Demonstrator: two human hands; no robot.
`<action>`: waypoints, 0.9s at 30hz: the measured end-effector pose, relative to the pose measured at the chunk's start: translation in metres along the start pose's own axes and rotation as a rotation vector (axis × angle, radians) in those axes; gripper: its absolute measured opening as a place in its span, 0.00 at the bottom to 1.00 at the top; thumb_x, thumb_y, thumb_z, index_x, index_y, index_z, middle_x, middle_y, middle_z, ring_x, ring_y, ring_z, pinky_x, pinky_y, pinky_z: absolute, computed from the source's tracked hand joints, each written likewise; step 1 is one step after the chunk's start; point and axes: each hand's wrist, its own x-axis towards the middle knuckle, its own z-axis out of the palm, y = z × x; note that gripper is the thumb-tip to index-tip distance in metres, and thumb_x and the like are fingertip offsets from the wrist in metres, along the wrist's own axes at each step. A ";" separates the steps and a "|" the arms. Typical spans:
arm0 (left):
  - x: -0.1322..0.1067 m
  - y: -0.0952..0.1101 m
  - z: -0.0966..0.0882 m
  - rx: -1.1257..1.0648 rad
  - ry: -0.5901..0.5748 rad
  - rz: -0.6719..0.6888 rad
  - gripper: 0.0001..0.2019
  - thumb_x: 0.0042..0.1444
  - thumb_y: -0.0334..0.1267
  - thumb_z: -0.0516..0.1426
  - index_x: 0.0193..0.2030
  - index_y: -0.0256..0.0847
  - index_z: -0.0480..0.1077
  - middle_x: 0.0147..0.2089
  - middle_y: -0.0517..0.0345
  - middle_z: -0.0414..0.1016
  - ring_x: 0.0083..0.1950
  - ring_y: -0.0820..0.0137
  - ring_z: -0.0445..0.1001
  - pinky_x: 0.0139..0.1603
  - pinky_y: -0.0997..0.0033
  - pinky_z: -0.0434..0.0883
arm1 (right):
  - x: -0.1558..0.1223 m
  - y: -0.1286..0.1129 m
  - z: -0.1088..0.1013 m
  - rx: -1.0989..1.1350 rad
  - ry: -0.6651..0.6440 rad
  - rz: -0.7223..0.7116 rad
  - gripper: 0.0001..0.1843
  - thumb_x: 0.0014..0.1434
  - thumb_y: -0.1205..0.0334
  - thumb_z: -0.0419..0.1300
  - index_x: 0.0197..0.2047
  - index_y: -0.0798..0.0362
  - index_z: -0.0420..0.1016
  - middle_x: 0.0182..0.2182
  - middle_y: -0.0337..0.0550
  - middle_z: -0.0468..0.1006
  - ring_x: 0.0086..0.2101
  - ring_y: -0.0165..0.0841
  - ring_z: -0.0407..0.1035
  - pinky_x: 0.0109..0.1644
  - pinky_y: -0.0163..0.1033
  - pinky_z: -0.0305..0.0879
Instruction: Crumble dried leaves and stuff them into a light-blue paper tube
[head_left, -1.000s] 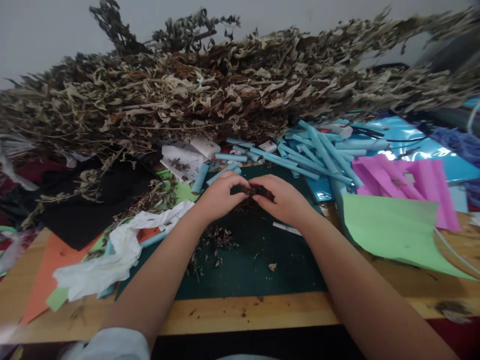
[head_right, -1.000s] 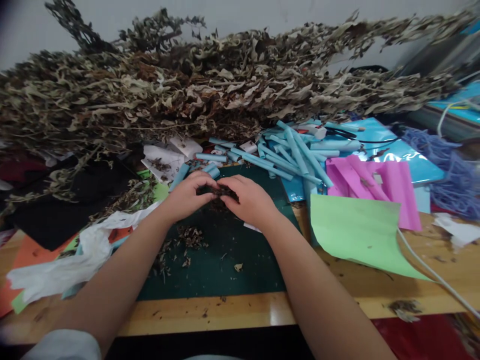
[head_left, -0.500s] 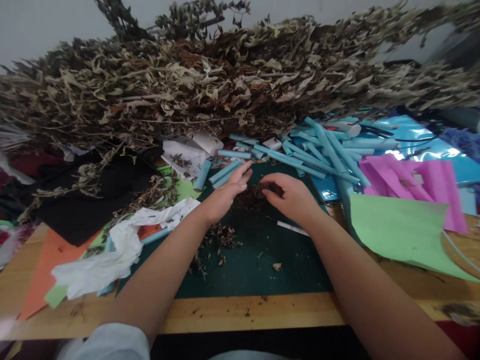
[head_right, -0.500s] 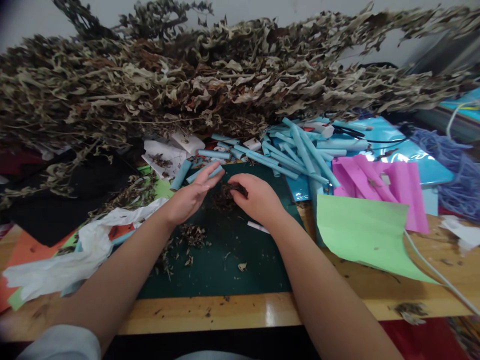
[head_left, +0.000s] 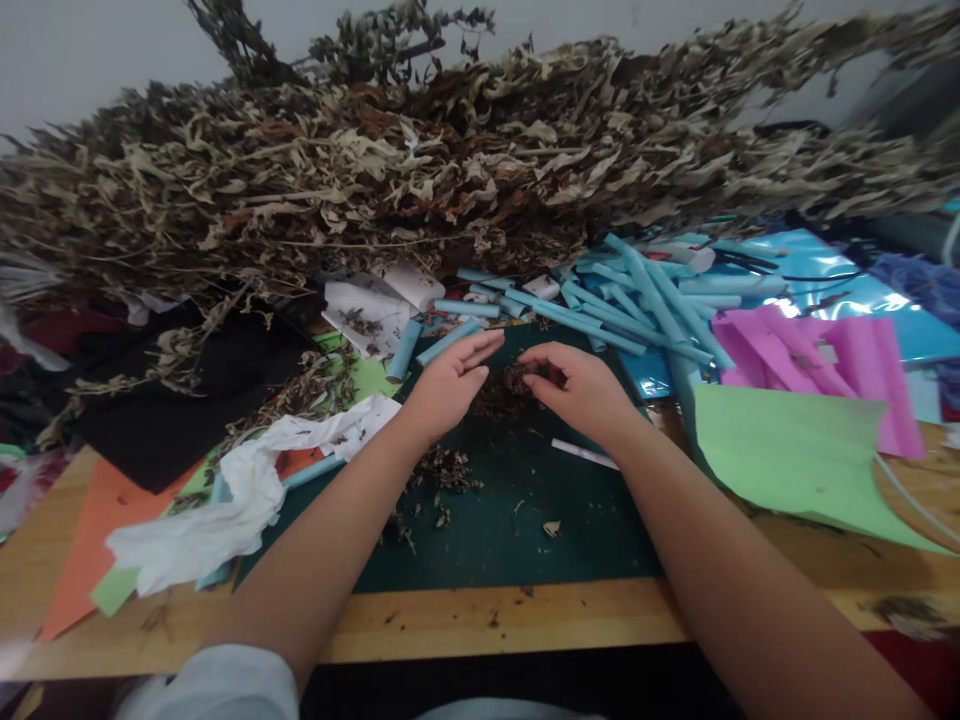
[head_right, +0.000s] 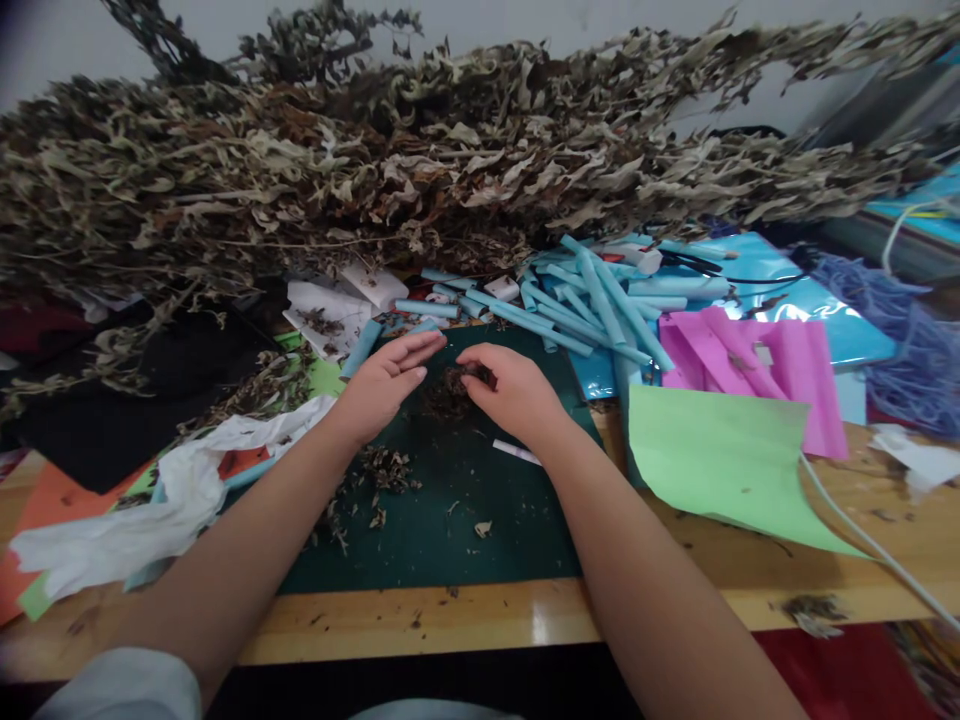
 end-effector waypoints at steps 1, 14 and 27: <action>-0.001 0.002 -0.001 0.067 -0.015 0.001 0.21 0.49 0.28 0.47 0.52 0.40 0.59 0.57 0.53 0.60 0.58 0.68 0.57 0.59 0.63 0.52 | 0.000 -0.001 0.000 0.025 0.005 0.007 0.11 0.48 0.65 0.54 0.37 0.52 0.69 0.28 0.39 0.72 0.24 0.27 0.62 0.27 0.34 0.60; -0.002 0.009 -0.002 0.553 0.016 0.040 0.10 0.43 0.26 0.49 0.32 0.40 0.67 0.32 0.61 0.70 0.34 0.72 0.67 0.36 0.70 0.66 | 0.000 -0.007 0.003 0.060 -0.028 0.007 0.03 0.46 0.67 0.55 0.28 0.52 0.67 0.22 0.35 0.67 0.21 0.25 0.57 0.24 0.31 0.53; -0.002 0.011 -0.001 0.715 -0.133 0.107 0.12 0.45 0.39 0.56 0.38 0.41 0.67 0.36 0.57 0.70 0.39 0.68 0.67 0.39 0.68 0.64 | 0.000 -0.007 0.009 0.122 -0.010 0.036 0.04 0.46 0.68 0.54 0.29 0.52 0.66 0.25 0.37 0.69 0.25 0.27 0.62 0.29 0.32 0.57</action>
